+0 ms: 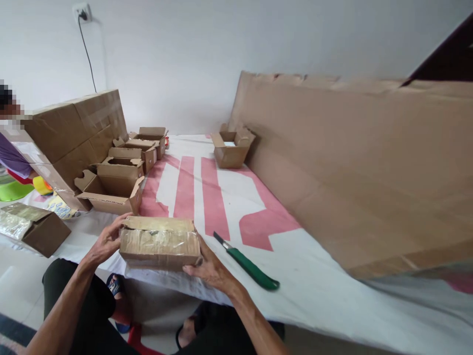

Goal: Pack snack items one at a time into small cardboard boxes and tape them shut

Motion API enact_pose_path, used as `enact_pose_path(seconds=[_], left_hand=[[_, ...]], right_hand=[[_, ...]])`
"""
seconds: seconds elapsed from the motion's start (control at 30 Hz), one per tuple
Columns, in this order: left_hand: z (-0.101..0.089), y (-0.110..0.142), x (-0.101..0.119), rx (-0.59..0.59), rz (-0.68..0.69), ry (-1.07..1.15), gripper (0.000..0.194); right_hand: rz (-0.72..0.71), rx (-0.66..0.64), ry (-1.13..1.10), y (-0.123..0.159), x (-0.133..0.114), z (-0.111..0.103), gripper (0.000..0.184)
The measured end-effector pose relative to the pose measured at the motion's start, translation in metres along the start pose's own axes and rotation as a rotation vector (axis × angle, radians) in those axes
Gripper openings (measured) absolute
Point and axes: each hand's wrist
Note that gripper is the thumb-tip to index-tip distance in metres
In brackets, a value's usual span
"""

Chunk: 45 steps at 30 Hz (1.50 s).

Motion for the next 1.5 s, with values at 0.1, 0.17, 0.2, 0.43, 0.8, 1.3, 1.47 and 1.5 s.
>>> enact_pose_path(seconds=[0.1, 0.17, 0.2, 0.43, 0.8, 1.3, 1.47, 1.5], left_hand=[[-0.001, -0.002, 0.001, -0.039, -0.008, -0.019, 0.054], [-0.002, -0.003, 0.004, -0.049, -0.011, -0.032, 0.054], [-0.002, -0.004, 0.006, -0.053, -0.012, -0.037, 0.053], [0.003, -0.002, 0.017, -0.038, -0.023, -0.026, 0.048], [0.010, 0.005, 0.012, 0.032, -0.023, -0.008, 0.051], [0.009, 0.005, 0.009, 0.046, -0.010, 0.025, 0.046], [0.009, 0.004, 0.011, 0.038, 0.004, 0.008, 0.047], [0.009, 0.004, 0.011, 0.041, 0.004, 0.006, 0.047]], right_hand=[[0.064, -0.026, -0.078, 0.001, -0.008, 0.008, 0.067], [0.083, -0.045, -0.076, 0.002, -0.013, 0.011, 0.063], [0.080, -0.047, -0.052, 0.002, -0.013, 0.010, 0.062], [-0.037, 0.204, 0.460, -0.001, 0.027, -0.053, 0.071], [0.079, 0.591, 0.810, 0.017, 0.052, -0.106, 0.029], [-0.320, -0.195, 0.698, 0.000, -0.179, -0.012, 0.027], [-0.326, -0.229, 0.910, -0.011, -0.201, -0.004, 0.027], [-0.320, -0.238, 0.938, -0.011, -0.206, -0.002, 0.027]])
Point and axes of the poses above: each hand's wrist, its own y-axis away from the middle knuckle, its own z-axis out of the palm, x = y × z, and after that the axes turned 15 degrees about z, right-handed
